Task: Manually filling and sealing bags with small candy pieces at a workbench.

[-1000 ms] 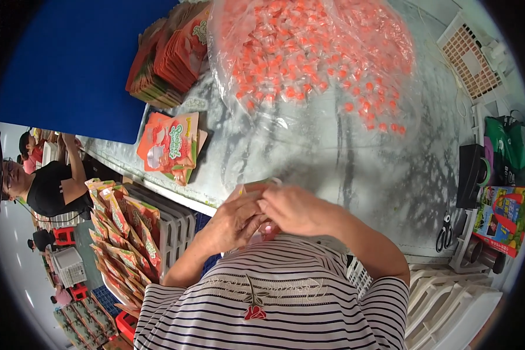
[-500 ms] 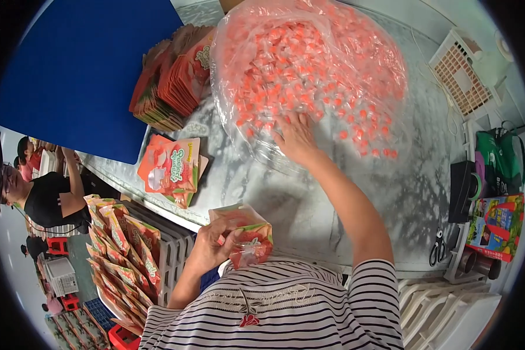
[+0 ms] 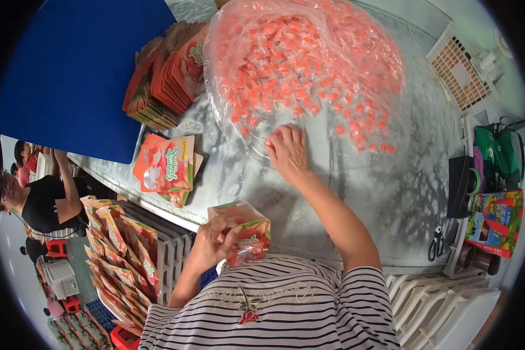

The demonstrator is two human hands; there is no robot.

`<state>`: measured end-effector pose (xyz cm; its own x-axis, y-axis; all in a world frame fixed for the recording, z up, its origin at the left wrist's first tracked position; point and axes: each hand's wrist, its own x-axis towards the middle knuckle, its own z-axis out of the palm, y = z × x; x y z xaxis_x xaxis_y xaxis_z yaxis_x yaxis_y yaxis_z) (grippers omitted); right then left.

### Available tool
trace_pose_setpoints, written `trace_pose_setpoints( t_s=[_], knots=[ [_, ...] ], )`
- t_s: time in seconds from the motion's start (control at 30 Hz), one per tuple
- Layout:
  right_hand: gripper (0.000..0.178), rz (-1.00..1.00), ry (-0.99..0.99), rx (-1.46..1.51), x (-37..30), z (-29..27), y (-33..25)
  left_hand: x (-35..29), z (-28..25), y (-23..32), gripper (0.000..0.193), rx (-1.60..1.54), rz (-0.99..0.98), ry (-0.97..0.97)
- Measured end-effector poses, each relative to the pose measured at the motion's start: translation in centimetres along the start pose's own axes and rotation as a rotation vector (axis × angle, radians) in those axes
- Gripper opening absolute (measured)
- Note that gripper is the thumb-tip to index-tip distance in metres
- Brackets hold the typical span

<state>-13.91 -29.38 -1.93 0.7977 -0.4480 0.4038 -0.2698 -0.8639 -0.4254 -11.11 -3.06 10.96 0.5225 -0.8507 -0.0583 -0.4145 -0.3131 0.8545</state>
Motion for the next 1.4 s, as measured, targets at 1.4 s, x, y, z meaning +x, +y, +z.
trace_pose_setpoints(
  t_s=[1.4],
  knots=[
    [0.058,0.225,-0.089,0.339,-7.3,-9.0,2.7,-1.4,-2.2,-1.1,0.016,0.014,-0.014,0.155]
  ],
)
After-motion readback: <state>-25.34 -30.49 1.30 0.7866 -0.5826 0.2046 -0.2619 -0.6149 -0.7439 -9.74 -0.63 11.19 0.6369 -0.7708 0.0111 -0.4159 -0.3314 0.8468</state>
